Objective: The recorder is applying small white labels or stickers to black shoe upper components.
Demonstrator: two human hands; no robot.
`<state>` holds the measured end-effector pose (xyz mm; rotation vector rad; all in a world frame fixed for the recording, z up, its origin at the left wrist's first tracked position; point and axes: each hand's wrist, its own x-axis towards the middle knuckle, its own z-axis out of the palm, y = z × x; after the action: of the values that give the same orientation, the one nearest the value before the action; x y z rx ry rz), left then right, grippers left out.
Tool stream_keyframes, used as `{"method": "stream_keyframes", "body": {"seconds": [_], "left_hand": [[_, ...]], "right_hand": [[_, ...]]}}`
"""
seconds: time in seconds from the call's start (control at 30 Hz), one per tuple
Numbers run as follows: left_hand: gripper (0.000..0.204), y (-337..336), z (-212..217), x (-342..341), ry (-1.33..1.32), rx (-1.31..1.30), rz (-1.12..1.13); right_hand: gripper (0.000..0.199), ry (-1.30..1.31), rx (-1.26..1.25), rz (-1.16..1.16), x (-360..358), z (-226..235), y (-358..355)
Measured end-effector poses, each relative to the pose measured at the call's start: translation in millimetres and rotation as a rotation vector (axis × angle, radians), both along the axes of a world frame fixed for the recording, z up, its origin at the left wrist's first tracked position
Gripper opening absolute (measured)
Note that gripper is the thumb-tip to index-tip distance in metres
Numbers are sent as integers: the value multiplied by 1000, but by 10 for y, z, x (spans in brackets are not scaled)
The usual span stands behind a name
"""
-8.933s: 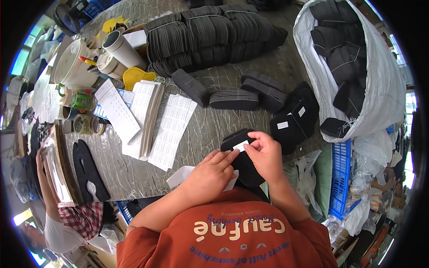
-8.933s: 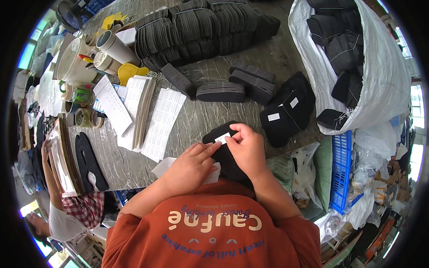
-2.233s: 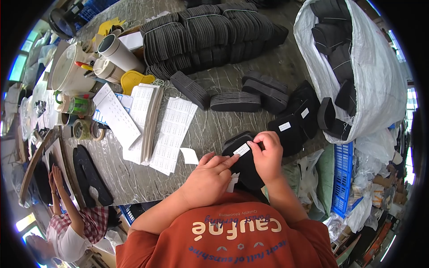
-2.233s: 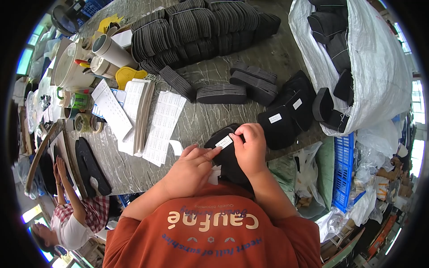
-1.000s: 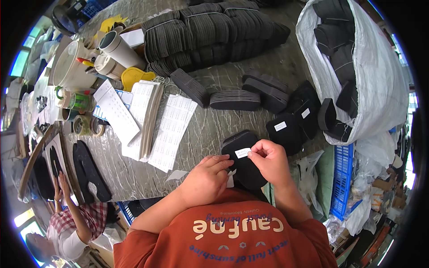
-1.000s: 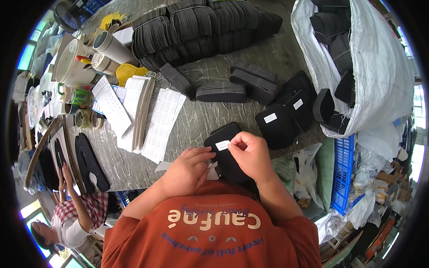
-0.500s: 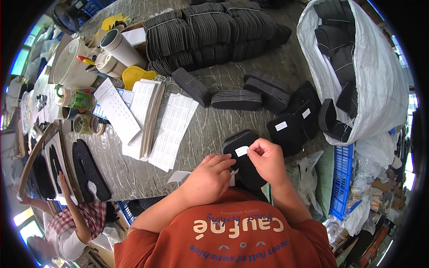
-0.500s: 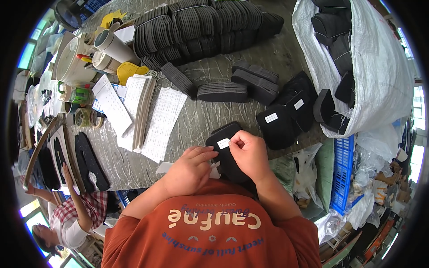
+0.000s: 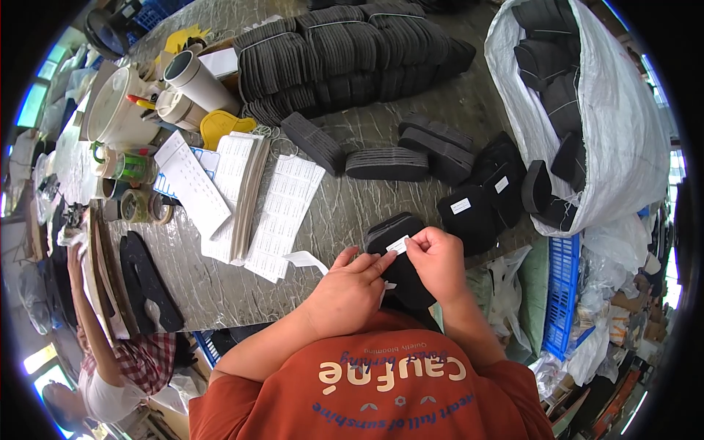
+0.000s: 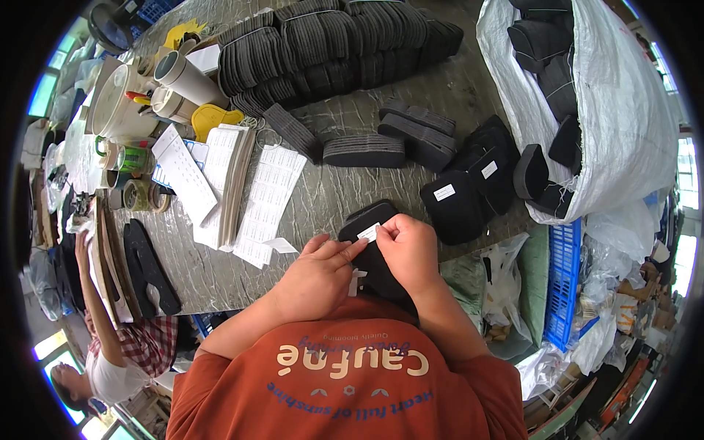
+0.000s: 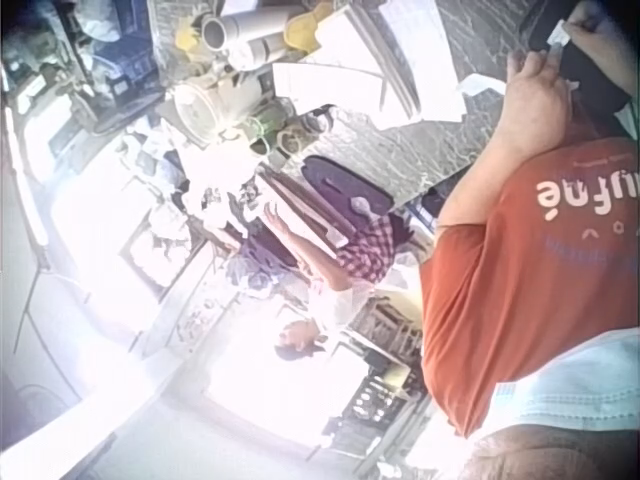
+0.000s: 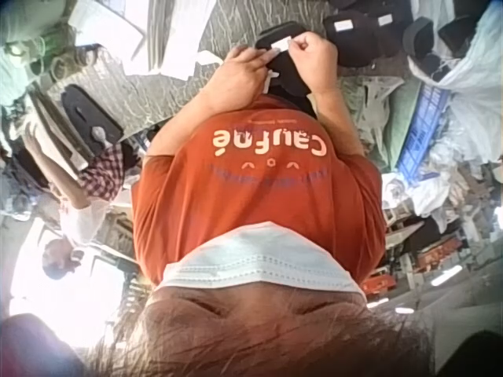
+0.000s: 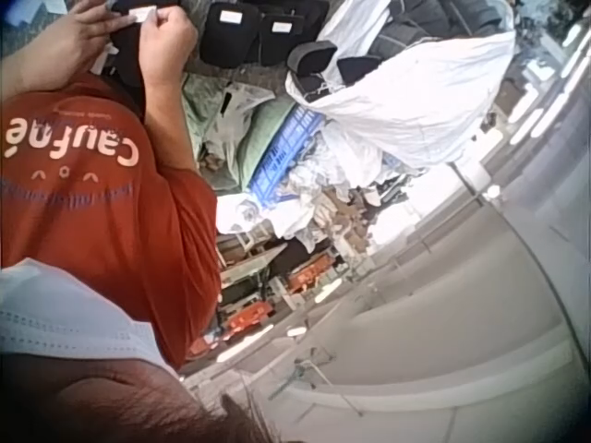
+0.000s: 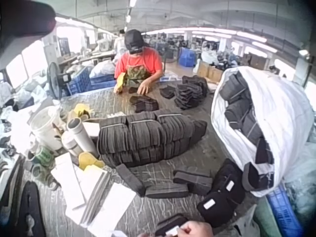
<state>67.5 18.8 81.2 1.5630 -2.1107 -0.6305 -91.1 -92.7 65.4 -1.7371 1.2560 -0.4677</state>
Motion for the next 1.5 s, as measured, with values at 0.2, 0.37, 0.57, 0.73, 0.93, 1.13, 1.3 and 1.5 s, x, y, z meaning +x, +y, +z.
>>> {"method": "stream_keyframes", "body": {"seconds": [0.2, 0.37, 0.57, 0.73, 0.93, 1.13, 1.3, 1.5], "left_hand": [[12, 10, 10, 5, 16, 28, 11], [11, 49, -17, 49, 80, 28, 4], [10, 144, -18, 105, 266, 87, 27], [10, 158, -97, 101, 514, 182, 169], [11, 140, -77, 200, 695, 135, 146], [8, 27, -163, 215, 762, 46, 180], [9, -131, -154, 176, 767, 232, 160], [7, -195, -152, 171, 627, 205, 157]], "right_hand": [[17, 257, -139, 21, 87, 113, 19], [21, 32, -284, -38, -3, -78, -11], [18, -57, -274, 12, -74, -51, -118], [19, -127, -59, -194, -541, -115, -680], [11, 31, -324, -37, -335, 262, -275], [14, -59, -765, 236, -14, -182, 94], [21, -231, -734, 215, -129, -266, 144], [15, -294, -624, -355, -402, -356, -167]]}}
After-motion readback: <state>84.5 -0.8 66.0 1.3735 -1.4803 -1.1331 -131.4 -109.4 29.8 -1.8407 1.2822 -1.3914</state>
